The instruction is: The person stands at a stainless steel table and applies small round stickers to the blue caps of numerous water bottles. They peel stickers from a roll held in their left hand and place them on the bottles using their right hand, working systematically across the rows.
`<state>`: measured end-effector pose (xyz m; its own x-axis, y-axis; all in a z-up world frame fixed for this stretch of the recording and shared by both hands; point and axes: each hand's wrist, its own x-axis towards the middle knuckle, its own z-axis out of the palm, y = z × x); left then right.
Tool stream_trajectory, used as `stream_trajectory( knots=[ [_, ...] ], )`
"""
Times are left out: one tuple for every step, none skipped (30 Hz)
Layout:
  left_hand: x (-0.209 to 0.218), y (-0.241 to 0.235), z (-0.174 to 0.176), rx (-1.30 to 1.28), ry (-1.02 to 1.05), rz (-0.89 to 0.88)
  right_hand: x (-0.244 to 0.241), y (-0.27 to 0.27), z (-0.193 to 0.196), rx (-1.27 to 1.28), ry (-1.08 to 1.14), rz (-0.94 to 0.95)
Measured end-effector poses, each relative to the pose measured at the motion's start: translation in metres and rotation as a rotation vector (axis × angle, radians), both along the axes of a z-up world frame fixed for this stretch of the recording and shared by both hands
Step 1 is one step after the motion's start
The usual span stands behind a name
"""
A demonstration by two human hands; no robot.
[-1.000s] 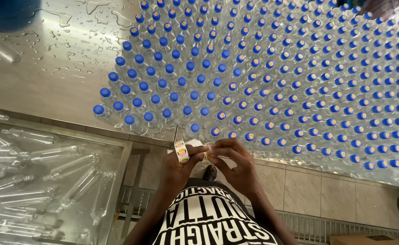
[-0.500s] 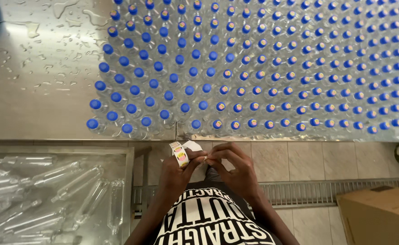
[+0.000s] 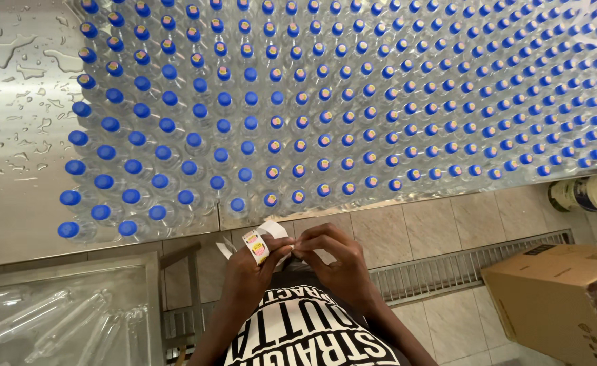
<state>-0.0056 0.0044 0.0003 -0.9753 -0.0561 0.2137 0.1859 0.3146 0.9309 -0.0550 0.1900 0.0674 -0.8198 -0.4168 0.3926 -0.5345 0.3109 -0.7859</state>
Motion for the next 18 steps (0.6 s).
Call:
stream_trajectory(
  knots=[
    [-0.004, 0.005, 0.001, -0.003, 0.008, 0.000, -0.003, 0.005, -0.001, -0.003, 0.008, 0.000],
    [-0.006, 0.012, 0.002, -0.009, -0.011, 0.009, -0.004, 0.011, -0.001, -0.003, 0.032, -0.007],
    [-0.008, 0.018, 0.003, -0.015, -0.031, 0.017, -0.006, 0.016, -0.002, -0.002, 0.056, -0.015],
    [-0.009, 0.025, 0.008, -0.016, -0.030, 0.024, -0.008, 0.024, -0.004, -0.004, 0.056, -0.008],
    [-0.011, 0.032, 0.012, 0.032, -0.104, 0.066, -0.009, 0.031, -0.006, 0.013, 0.071, 0.006],
    [-0.013, 0.038, 0.016, 0.080, -0.178, 0.109, -0.012, 0.038, -0.008, 0.028, 0.085, 0.020],
    [-0.015, 0.043, 0.015, 0.077, -0.177, 0.118, -0.015, 0.044, -0.009, 0.025, 0.086, 0.028],
    [-0.015, 0.048, 0.013, 0.162, -0.221, 0.163, -0.017, 0.051, -0.010, 0.003, 0.014, 0.037],
    [-0.014, 0.054, 0.011, 0.246, -0.264, 0.209, -0.018, 0.057, -0.011, -0.017, -0.058, 0.046],
    [-0.017, 0.060, 0.017, 0.246, -0.269, 0.225, -0.023, 0.064, -0.011, -0.018, -0.065, 0.061],
    [-0.019, 0.065, 0.022, 0.379, -0.405, 0.288, -0.027, 0.070, -0.011, -0.066, -0.129, 0.097],
    [-0.020, 0.071, 0.027, 0.516, -0.539, 0.360, -0.031, 0.075, -0.011, -0.111, -0.195, 0.139],
    [-0.021, 0.073, 0.032, 0.521, -0.542, 0.384, -0.033, 0.080, -0.013, -0.110, -0.204, 0.162],
    [-0.023, 0.075, 0.038, 0.489, -0.506, 0.336, -0.035, 0.085, -0.014, -0.187, -0.234, 0.192],
    [-0.024, 0.077, 0.044, 0.456, -0.471, 0.289, -0.037, 0.090, -0.015, -0.263, -0.265, 0.222],
    [-0.023, 0.081, 0.042, 0.457, -0.470, 0.309, -0.040, 0.094, -0.015, -0.264, -0.271, 0.241],
    [-0.021, 0.084, 0.041, 0.505, -0.440, 0.264, -0.043, 0.097, -0.016, -0.220, -0.169, 0.236],
    [-0.020, 0.088, 0.040, 0.553, -0.412, 0.214, -0.046, 0.100, -0.014, -0.177, -0.065, 0.224]
  ],
)
